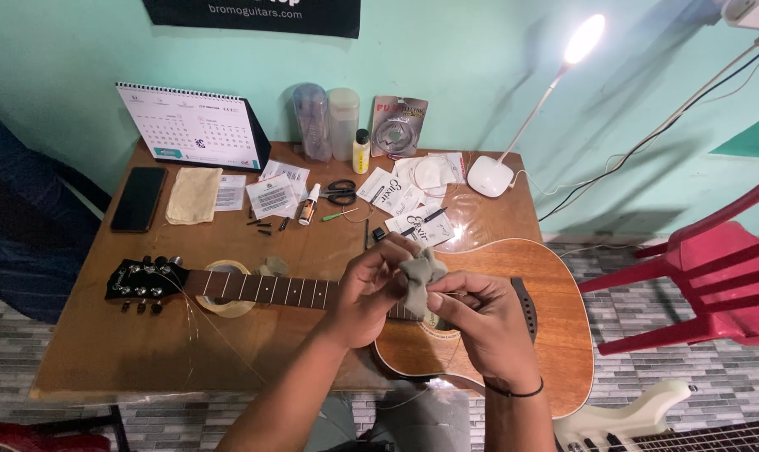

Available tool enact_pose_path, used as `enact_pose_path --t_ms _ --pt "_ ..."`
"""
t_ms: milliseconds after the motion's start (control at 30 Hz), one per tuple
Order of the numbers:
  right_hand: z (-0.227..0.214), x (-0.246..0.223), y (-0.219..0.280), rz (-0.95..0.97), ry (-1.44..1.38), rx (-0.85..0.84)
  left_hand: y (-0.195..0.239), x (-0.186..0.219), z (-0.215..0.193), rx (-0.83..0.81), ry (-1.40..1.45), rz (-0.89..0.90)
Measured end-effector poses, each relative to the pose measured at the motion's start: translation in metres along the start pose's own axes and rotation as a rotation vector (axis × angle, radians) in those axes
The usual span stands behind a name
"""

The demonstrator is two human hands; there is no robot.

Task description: The person replaces a guitar string on an acoustic guitar. They thread a new string through the headstock tuning peg, pull it taut, and then use a cloth to wipe the string before continuing to secure it.

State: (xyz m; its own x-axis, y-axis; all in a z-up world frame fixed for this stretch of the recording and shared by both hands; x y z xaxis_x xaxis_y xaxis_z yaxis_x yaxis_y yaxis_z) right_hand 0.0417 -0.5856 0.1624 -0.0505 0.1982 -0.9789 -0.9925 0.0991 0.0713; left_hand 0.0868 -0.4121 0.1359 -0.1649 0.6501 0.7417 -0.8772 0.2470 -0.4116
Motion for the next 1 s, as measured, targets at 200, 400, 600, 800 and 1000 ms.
enact_pose_path --t_ms 200,400,600,800,1000 --pt "0.014 -0.026 0.012 -0.115 0.089 -0.088 0.007 -0.024 -0.006 -0.021 0.421 -0.168" --pt "0.028 -0.042 0.023 -0.262 0.257 0.048 0.009 -0.034 -0.009 -0.026 0.532 -0.232" --pt "0.023 -0.038 0.023 -0.320 0.264 0.022 0.009 -0.030 0.000 0.013 0.527 -0.253" --pt "0.019 -0.044 0.024 -0.442 0.433 -0.008 0.012 -0.035 -0.014 -0.044 0.530 -0.169" --pt "0.015 -0.048 0.022 -0.391 0.312 -0.040 -0.001 0.002 -0.017 0.000 0.053 -0.079"
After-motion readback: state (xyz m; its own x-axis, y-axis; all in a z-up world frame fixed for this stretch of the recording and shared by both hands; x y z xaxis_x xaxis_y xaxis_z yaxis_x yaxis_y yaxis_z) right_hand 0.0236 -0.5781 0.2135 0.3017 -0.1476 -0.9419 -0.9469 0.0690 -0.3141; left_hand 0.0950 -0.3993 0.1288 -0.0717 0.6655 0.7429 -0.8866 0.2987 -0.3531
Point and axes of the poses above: each hand's wrist, its own y-axis away from the middle knuckle, its own z-axis out of the palm, x = y × z, the point moved 1 cm from there along -y, towards the middle knuckle, and after that the axes turned 5 degrees about x, right-handed, at the moved point
